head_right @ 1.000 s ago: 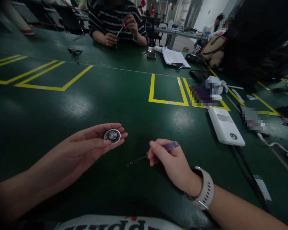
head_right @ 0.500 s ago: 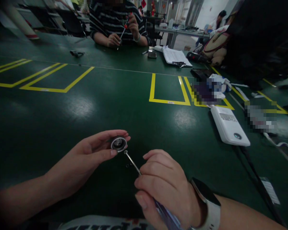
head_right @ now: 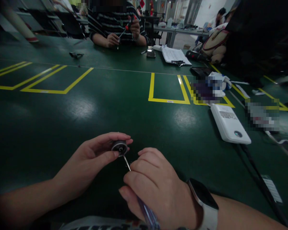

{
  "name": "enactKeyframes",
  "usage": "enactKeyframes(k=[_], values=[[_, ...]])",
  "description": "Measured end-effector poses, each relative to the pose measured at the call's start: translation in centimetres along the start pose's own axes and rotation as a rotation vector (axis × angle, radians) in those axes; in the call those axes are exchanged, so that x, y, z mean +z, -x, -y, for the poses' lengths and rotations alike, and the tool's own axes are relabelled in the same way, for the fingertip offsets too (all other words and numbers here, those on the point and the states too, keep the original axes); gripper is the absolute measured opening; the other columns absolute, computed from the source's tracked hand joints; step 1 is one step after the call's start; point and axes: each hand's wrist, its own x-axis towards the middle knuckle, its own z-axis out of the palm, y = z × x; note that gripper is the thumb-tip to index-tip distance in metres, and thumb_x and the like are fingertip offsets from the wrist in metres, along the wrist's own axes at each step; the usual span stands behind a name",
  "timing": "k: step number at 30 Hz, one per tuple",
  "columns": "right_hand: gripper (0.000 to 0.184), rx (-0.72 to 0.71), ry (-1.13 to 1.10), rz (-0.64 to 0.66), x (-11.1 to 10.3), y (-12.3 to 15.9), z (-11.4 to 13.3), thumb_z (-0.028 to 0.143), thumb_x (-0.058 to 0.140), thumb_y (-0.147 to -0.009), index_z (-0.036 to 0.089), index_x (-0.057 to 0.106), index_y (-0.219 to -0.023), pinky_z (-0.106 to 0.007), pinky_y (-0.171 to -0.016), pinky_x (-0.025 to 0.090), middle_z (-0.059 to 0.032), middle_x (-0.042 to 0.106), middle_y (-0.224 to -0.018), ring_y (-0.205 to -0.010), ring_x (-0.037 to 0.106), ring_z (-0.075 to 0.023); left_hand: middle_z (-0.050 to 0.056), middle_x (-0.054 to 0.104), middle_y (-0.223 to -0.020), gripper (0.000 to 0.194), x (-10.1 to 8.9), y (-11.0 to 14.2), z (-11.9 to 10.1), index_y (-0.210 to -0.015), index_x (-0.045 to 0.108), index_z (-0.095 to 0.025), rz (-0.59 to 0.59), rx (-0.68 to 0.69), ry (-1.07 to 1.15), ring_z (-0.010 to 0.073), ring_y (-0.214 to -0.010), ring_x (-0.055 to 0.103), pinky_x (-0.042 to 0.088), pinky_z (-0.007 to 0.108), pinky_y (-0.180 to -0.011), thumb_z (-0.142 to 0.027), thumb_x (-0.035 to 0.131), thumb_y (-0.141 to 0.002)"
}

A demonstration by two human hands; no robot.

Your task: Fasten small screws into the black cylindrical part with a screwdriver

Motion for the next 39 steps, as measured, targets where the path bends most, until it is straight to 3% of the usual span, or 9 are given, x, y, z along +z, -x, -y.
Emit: enactKeyframes(k=[6, 16, 19, 22, 24, 27, 31, 39], values=[[0.01, -0.006, 0.007, 0.018, 0.2, 0.0, 0.1, 0.011, 0.048, -0.079, 0.014, 0.058, -0.082, -0.039, -0.079, 0.049, -0.007, 0.064, -0.072, -0.072, 0.058, -0.0178, 0.004, 0.069, -0.09, 0.022, 0.5, -0.2, -0.2, -0.087, 0.066, -0.019, -0.037, 0.012, -0.011, 0.0193, -0.084, 0.065, 0.052, 0.032, -0.078, -0.017, 0.058, -0.067], [0.015, 0.043, -0.079, -0.024, -0.2, -0.1, 0.4, 0.011, 0.048, -0.079, 0.015, 0.058, -0.09, -0.04, -0.081, 0.048, -0.0063, 0.065, -0.074, -0.073, 0.06, -0.0182, 0.005, 0.069, -0.091, 0.019, 0.5, -0.6, 0.0, -0.087, 0.065, -0.018, -0.051, -0.006, -0.001, 0.0198, -0.086, 0.065, 0.053, 0.033, -0.079, -0.02, 0.057, -0.069], [0.014, 0.201, -0.324, -0.1, -0.7, 0.3, 0.0, 0.015, 0.047, -0.082, 0.017, 0.06, -0.083, -0.043, -0.088, 0.045, -0.0037, 0.064, -0.071, -0.069, 0.059, -0.0161, 0.006, 0.068, -0.098, 0.024, 0.2, -0.7, 0.1, -0.092, 0.061, -0.017, -0.047, -0.012, 0.078, 0.0196, -0.087, 0.065, 0.052, 0.034, -0.081, -0.018, 0.059, -0.068], [0.023, 0.504, -0.605, -0.202, -0.6, 0.6, -1.2, 0.022, 0.047, -0.086, 0.018, 0.058, -0.066, -0.04, -0.089, 0.045, 0.0014, 0.058, -0.058, -0.058, 0.056, -0.0117, 0.006, 0.067, -0.101, 0.033, -0.3, -0.7, 0.1, -0.098, 0.059, -0.018, -0.016, -0.03, 0.138, 0.0199, -0.091, 0.064, 0.05, 0.034, -0.084, -0.013, 0.063, -0.065], [0.026, 0.663, -0.764, -0.176, -0.3, 0.7, -2.1, 0.027, 0.051, -0.085, 0.018, 0.057, -0.062, -0.035, -0.08, 0.049, 0.0031, 0.056, -0.054, -0.053, 0.054, -0.0103, 0.005, 0.068, -0.096, 0.039, -0.6, -0.6, -0.1, -0.101, 0.059, -0.019, 0.032, -0.06, 0.139, 0.0208, -0.093, 0.063, 0.05, 0.035, -0.085, -0.013, 0.066, -0.063], [0.025, 0.754, -0.866, -0.129, 0.3, 0.9, -3.0, 0.031, 0.053, -0.083, 0.017, 0.057, -0.062, -0.027, -0.061, 0.05, 0.0027, 0.055, -0.054, -0.053, 0.053, -0.0101, 0.006, 0.067, -0.098, 0.043, -1.0, -0.6, -0.3, -0.105, 0.059, -0.021, 0.056, -0.074, 0.131, 0.0219, -0.095, 0.062, 0.051, 0.036, -0.084, -0.018, 0.069, -0.063], [0.025, 0.759, -0.836, -0.129, 0.5, 1.1, -3.2, 0.032, 0.053, -0.084, 0.018, 0.058, -0.064, -0.026, -0.059, 0.049, 0.0025, 0.056, -0.056, -0.054, 0.053, -0.0103, 0.007, 0.067, -0.101, 0.038, -1.1, -0.7, -0.4, -0.102, 0.061, -0.02, 0.053, -0.06, 0.161, 0.0214, -0.093, 0.062, 0.05, 0.036, -0.084, -0.023, 0.07, -0.065], [0.03, 0.582, -0.457, -0.054, -0.1, 0.4, -1.9, 0.026, 0.049, -0.085, 0.018, 0.055, -0.057, -0.036, -0.087, 0.046, 0.0031, 0.054, -0.053, -0.054, 0.054, -0.0102, 0.006, 0.069, -0.095, 0.033, -1.1, -0.6, -0.5, -0.101, 0.064, -0.019, 0.074, -0.096, 0.275, 0.021, -0.092, 0.062, 0.047, 0.037, -0.088, -0.024, 0.068, -0.069]])
